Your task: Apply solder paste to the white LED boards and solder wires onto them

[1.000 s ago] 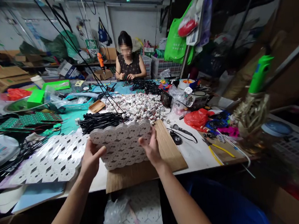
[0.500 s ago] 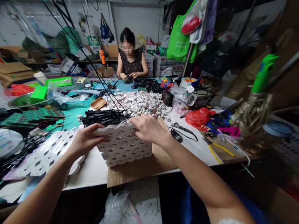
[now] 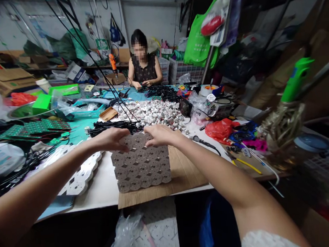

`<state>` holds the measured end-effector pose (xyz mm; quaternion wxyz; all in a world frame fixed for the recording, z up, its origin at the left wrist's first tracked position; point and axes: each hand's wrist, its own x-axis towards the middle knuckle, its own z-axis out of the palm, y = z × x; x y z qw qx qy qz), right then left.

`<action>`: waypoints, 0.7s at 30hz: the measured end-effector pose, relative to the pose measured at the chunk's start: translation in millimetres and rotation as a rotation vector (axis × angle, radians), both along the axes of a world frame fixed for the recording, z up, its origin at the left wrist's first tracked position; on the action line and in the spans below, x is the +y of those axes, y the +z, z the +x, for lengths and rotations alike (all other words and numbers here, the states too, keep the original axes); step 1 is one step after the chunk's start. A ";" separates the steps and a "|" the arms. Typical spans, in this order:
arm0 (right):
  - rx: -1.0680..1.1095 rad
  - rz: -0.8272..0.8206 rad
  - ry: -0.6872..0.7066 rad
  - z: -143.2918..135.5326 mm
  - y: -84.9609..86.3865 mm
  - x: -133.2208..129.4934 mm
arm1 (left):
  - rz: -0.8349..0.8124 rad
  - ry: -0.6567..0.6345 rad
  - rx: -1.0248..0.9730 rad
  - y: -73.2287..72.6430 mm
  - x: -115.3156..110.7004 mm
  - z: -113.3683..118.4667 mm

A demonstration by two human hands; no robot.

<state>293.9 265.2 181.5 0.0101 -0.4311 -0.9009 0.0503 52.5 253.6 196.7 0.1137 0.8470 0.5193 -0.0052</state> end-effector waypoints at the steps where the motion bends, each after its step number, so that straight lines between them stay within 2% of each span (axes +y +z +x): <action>1: -0.008 0.015 -0.005 -0.6 -1.6 1.6 | 0.005 -0.002 0.052 1.1 1.3 5.1; 4: -0.037 0.071 -0.026 -2.1 -7.5 3.2 | 0.053 0.036 0.153 -3.2 1.5 14.0; 10: -0.047 0.267 -0.064 -6.2 -30.6 -9.5 | 0.230 0.083 0.208 -35.3 -6.4 17.3; 12: -0.041 0.292 -0.067 -5.4 -35.1 -15.3 | 0.295 0.096 0.196 -39.2 -10.3 18.7; 14: -0.018 0.326 -0.054 -3.1 -34.4 -20.6 | 0.316 0.080 0.196 -34.0 -14.0 19.2; 17: 0.032 0.388 0.000 2.5 -26.4 -31.5 | 0.268 -0.003 0.220 -15.9 -23.3 17.8; 19: 0.069 0.452 0.061 7.9 -20.0 -44.5 | 0.278 -0.084 0.227 -5.5 -37.3 16.2; 21: 0.114 0.555 0.144 14.6 -14.9 -62.9 | 0.363 -0.181 0.219 -1.0 -59.3 14.9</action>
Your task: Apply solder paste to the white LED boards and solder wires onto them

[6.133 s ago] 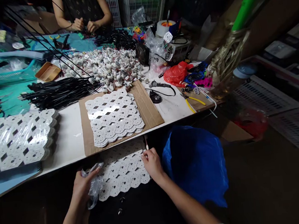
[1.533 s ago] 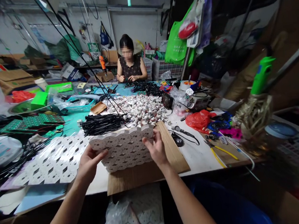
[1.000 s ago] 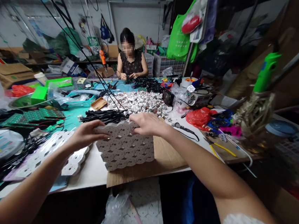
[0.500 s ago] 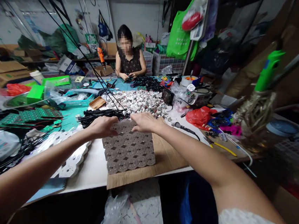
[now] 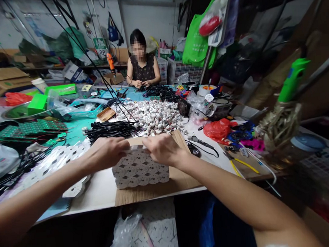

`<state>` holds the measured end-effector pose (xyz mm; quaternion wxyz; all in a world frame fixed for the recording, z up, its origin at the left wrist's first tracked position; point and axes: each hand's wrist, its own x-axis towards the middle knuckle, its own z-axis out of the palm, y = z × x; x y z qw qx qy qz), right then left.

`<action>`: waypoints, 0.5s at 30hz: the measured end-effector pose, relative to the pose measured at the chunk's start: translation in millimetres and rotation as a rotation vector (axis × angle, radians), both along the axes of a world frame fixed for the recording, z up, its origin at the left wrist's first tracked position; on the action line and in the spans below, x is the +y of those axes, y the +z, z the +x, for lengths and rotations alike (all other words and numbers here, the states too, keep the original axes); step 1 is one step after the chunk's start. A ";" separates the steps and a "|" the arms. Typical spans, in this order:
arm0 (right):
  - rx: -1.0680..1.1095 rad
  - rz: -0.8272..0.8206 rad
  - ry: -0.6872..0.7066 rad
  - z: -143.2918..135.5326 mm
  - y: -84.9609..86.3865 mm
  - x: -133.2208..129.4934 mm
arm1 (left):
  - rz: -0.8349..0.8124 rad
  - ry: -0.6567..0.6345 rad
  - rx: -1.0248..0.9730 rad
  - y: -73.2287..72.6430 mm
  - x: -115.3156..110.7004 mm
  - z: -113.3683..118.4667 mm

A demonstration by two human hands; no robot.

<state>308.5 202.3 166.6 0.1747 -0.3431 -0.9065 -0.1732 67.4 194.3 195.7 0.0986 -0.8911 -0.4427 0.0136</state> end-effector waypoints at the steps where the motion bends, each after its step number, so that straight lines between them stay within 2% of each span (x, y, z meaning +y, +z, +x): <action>1: 0.011 0.059 0.050 3.6 1.7 -10.5 | 0.058 -0.068 -0.004 -0.1 -13.0 -0.4; 4: 0.006 0.164 0.157 13.5 1.2 -40.6 | 0.251 -0.199 -0.060 -8.0 -50.1 -0.4; 7: -0.020 0.033 0.144 19.1 -14.5 -64.2 | 0.265 -0.212 -0.120 -28.8 -76.0 1.9; 9: -0.026 -0.098 0.110 21.1 -34.4 -79.9 | 0.230 -0.201 -0.159 -51.3 -90.9 4.1; 11: -0.009 -0.142 0.089 22.7 -58.0 -98.6 | 0.263 -0.197 -0.210 -77.9 -108.4 6.6; 15: 0.016 -0.007 -0.025 24.9 -95.7 -137.6 | 0.405 -0.172 -0.245 -123.8 -145.9 13.8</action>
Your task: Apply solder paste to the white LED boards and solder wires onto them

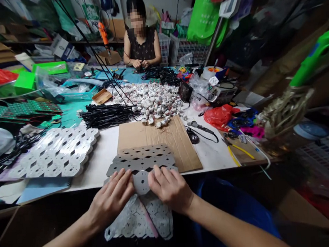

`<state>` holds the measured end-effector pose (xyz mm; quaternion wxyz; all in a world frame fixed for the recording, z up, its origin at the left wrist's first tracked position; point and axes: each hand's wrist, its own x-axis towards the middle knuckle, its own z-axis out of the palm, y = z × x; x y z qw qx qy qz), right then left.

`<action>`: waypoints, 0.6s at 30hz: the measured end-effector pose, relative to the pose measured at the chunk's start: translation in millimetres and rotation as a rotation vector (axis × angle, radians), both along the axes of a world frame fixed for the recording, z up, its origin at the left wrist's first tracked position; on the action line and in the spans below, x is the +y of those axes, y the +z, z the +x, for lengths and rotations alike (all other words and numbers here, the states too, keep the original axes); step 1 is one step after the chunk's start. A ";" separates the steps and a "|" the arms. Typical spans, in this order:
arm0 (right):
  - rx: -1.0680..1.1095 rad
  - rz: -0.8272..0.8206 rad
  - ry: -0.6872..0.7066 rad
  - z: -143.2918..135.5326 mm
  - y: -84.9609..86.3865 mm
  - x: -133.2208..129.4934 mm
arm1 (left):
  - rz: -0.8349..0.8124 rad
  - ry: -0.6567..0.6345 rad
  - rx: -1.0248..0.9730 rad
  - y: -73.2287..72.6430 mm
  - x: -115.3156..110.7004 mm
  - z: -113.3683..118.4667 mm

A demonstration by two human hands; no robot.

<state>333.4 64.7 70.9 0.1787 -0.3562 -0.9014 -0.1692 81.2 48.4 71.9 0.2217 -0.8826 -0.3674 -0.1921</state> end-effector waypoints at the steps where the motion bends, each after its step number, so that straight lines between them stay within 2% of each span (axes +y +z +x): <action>1: -0.007 0.021 -0.018 0.0 -5.7 -7.4 | 0.019 0.003 0.005 -7.6 -7.2 1.9; 6: -0.044 0.087 0.036 -1.2 -24.3 -22.8 | 0.052 -0.010 -0.022 -30.6 -24.2 6.8; 8: -0.049 0.116 0.056 -1.6 -33.5 -23.3 | 0.010 -0.006 -0.044 -39.8 -26.8 6.7; 10: -0.039 0.065 0.079 -2.0 -43.5 -22.2 | -0.070 -0.004 -0.058 -49.8 -28.5 6.6; 12: -0.033 -0.067 0.097 -2.7 -50.2 -18.5 | -0.187 0.005 -0.045 -57.0 -27.5 6.9; 14: -0.066 -0.258 0.105 -3.6 -49.4 -11.2 | -0.344 0.020 0.008 -57.6 -22.4 7.5; 18: -0.210 -0.618 0.123 -7.4 -26.4 12.2 | -0.689 0.063 0.151 -40.0 -2.0 7.5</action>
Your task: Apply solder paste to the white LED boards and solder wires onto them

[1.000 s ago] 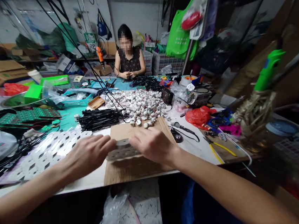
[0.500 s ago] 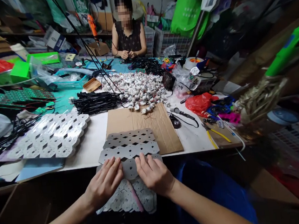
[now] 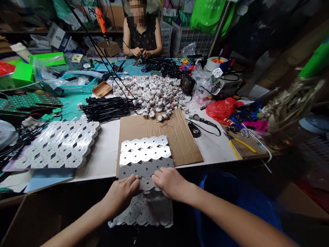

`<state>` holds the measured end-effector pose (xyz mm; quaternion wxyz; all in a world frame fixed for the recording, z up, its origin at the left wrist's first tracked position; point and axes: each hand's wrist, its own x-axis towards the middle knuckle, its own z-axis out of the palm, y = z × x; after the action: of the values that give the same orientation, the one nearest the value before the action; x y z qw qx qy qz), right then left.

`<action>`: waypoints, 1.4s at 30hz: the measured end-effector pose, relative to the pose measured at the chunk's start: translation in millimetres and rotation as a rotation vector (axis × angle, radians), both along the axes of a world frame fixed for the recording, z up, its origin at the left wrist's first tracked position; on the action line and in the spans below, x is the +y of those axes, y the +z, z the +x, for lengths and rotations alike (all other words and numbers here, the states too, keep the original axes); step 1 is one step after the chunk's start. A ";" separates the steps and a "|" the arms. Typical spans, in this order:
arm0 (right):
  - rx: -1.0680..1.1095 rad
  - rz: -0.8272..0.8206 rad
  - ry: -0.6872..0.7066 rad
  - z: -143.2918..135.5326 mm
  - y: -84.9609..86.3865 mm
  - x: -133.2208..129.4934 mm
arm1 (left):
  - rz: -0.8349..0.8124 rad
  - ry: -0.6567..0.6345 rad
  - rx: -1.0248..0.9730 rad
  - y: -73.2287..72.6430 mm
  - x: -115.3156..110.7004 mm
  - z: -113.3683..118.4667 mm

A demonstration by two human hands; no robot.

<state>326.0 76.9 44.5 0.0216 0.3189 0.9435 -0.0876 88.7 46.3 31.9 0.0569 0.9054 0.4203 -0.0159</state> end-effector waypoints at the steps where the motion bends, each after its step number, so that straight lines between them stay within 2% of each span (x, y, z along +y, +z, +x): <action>1: -0.028 -0.053 0.011 -1.6 7.0 6.3 | -0.065 0.009 0.016 5.4 5.5 -0.3; 3: -0.072 -0.133 0.042 -5.3 19.4 17.1 | -0.162 0.022 0.021 14.9 15.1 -1.0; 6: -0.130 -0.196 0.094 -8.9 36.1 27.4 | -0.225 0.015 0.011 29.7 25.9 -1.9; 8: -0.135 -0.171 0.093 -7.8 52.8 32.4 | -0.211 0.016 0.009 47.8 34.5 -2.9; 10: -0.092 -0.095 0.019 -3.9 78.4 40.4 | -0.177 0.049 -0.012 77.3 48.1 -5.0; 12: -0.027 -0.015 -0.101 0.9 111.1 55.2 | -0.172 0.107 -0.059 115.7 68.7 -8.3; 14: 0.038 -0.021 -0.142 4.5 143.3 78.3 | -0.225 0.118 -0.145 154.1 96.0 -12.2; 16: 0.100 -0.151 -0.093 5.7 165.2 108.0 | -0.410 0.098 -0.207 180.9 127.6 -15.7; 18: 0.145 -0.359 -0.068 4.6 171.0 139.9 | -0.674 0.112 -0.280 189.4 159.2 -18.5; 21: 0.174 -0.717 -0.105 -0.1 154.2 182.5 | -0.970 0.134 -0.350 174.0 199.7 -22.1; 23: 0.201 -0.808 -0.141 -4.4 137.0 204.5 | -1.025 0.165 -0.368 157.0 221.3 -24.8; 25: 0.166 -0.722 -0.172 -9.0 121.9 221.3 | -0.972 0.187 -0.358 142.0 238.9 -27.1; 28: 0.087 -0.470 -0.207 -15.3 104.3 236.6 | -0.771 0.177 -0.293 122.4 258.0 -27.5; 30: 0.072 -0.359 -0.232 -18.1 92.1 240.3 | -0.623 0.163 -0.230 107.7 265.0 -25.6; 35: 0.042 -0.212 -0.295 -17.3 55.3 234.6 | -0.362 0.156 -0.081 70.2 264.6 -21.4; 42: 0.041 -0.117 -0.306 -17.7 24.0 224.3 | -0.193 0.107 -0.025 39.8 258.4 -21.1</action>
<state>308.3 301.2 68.5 0.0070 0.4553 0.8774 -0.1511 67.7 304.7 71.7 0.1500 0.8721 0.4639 -0.0420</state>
